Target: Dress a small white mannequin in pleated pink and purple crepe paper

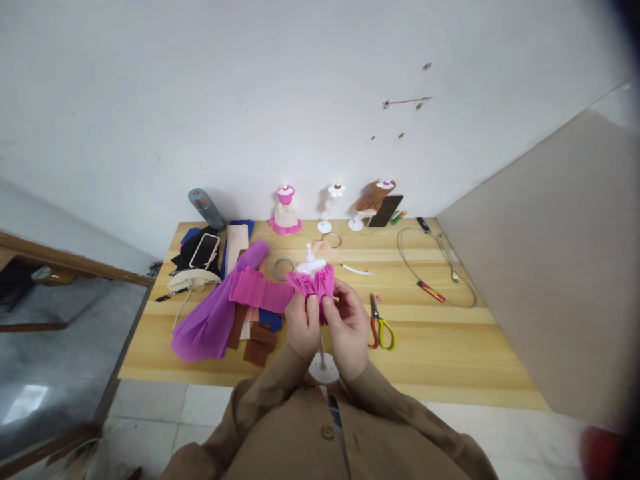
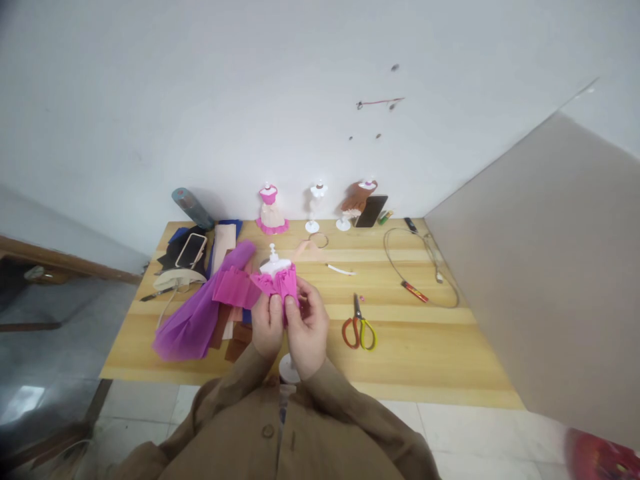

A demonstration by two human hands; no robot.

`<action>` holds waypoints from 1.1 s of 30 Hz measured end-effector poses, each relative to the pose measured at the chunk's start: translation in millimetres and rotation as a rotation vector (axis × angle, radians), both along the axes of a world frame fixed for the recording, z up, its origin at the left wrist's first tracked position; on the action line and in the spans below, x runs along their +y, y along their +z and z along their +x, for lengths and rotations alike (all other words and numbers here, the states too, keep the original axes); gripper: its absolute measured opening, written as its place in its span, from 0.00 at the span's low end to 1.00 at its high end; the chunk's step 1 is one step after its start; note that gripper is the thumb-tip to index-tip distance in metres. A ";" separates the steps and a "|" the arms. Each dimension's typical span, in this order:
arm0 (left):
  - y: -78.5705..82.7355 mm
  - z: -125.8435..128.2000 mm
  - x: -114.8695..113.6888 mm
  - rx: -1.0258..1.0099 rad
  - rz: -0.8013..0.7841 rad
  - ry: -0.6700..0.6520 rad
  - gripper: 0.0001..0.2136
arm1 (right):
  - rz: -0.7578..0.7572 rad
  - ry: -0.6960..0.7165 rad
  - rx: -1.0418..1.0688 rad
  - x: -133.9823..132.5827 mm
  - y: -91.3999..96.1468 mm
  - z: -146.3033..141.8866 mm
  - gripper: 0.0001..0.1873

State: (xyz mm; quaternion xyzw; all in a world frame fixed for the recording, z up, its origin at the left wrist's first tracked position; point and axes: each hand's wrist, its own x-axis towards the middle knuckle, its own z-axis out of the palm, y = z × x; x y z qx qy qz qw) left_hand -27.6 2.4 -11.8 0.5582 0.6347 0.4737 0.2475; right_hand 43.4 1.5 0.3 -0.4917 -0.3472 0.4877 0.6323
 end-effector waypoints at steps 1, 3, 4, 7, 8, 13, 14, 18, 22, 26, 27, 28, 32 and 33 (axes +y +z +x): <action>-1.0 0.1 -0.5 -0.003 0.000 0.001 0.15 | -0.005 -0.001 -0.004 -0.1 -0.9 0.0 0.15; -3.1 0.5 -1.5 -0.010 0.002 0.005 0.15 | -0.015 -0.008 -0.017 -0.7 -2.8 -0.2 0.16; -3.9 0.7 -1.8 -0.014 0.003 0.007 0.15 | -0.020 -0.011 -0.022 -1.1 -3.7 -0.3 0.16; -5.4 1.2 -1.9 -0.031 0.011 0.013 0.14 | -0.037 -0.008 -0.025 -2.0 -5.9 -1.3 0.17; -5.8 1.2 -1.8 -0.038 0.016 0.012 0.14 | -0.042 -0.008 -0.022 -2.1 -6.5 -1.7 0.17; -8.7 0.1 -2.6 -0.108 -0.011 -0.013 0.13 | -0.041 -0.027 0.001 1.1 -10.5 -2.2 0.16; -9.7 -0.3 -2.8 -0.127 -0.025 -0.019 0.13 | -0.039 -0.021 0.005 2.4 -11.9 -1.7 0.16; -15.9 -3.0 -0.9 -0.177 -0.065 -0.021 0.12 | -0.042 -0.017 0.005 7.4 -19.2 1.2 0.14; -24.1 -7.0 5.2 -0.215 -0.049 -0.045 0.12 | 0.017 -0.066 -0.049 9.5 -21.5 3.7 0.12; -26.2 -7.6 11.7 -0.234 0.009 -0.090 0.13 | 0.151 -0.043 -0.167 8.3 -13.9 6.5 0.09; -24.9 -6.9 13.1 -0.227 0.023 -0.091 0.13 | 0.181 -0.056 -0.207 8.1 -11.4 7.5 0.08; -22.8 -6.0 14.6 -0.216 0.038 -0.095 0.12 | 0.204 -0.070 -0.237 8.2 -8.9 8.4 0.07; -10.1 -2.2 21.5 -0.127 0.127 -0.149 0.11 | 0.250 -0.125 -0.202 11.2 -0.3 11.9 0.07; -6.2 -1.4 23.6 -0.105 0.151 -0.159 0.11 | 0.268 -0.138 -0.174 12.4 1.7 12.8 0.08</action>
